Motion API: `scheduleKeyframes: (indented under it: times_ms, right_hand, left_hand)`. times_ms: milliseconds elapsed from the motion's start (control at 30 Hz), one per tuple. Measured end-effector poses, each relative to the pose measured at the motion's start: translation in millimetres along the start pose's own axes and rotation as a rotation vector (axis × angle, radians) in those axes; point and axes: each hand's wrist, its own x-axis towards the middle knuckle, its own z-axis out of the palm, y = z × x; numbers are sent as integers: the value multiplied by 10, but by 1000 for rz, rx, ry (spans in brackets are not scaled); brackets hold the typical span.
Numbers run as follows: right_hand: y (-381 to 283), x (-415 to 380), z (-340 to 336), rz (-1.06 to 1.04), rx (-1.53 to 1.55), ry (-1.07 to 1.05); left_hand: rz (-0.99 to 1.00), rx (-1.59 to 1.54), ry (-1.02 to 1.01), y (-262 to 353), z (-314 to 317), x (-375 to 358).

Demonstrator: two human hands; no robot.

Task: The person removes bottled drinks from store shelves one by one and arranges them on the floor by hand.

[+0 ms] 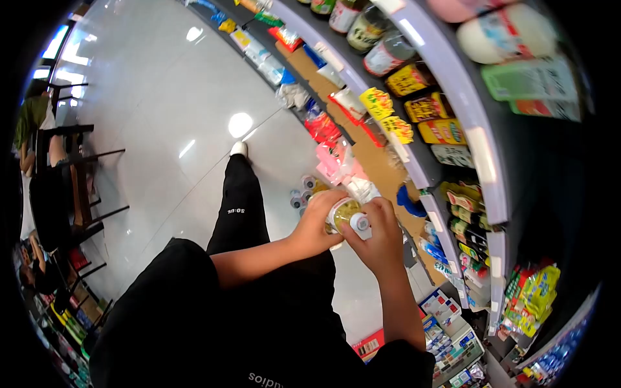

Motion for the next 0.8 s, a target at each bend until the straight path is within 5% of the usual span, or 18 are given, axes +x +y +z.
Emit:
scheduleKeyframes:
  times_ms: [167,300,400,800]
  right_hand:
    - [320,333,938,289,160,-274]
    - [633,592,1794,290,8,-368]
    - [867,733,2430,329,-37,-474]
    - [2176,1090,4713,519,-270,-541]
  left_hand:
    - [-73,103,-33,-917,-289,-121]
    - [-185,184,-107,-1660,-493,-145]
    - [-557,331,-171,-2136,-540,-238]
    - [-827,53,-305,-4330,-331,-220]
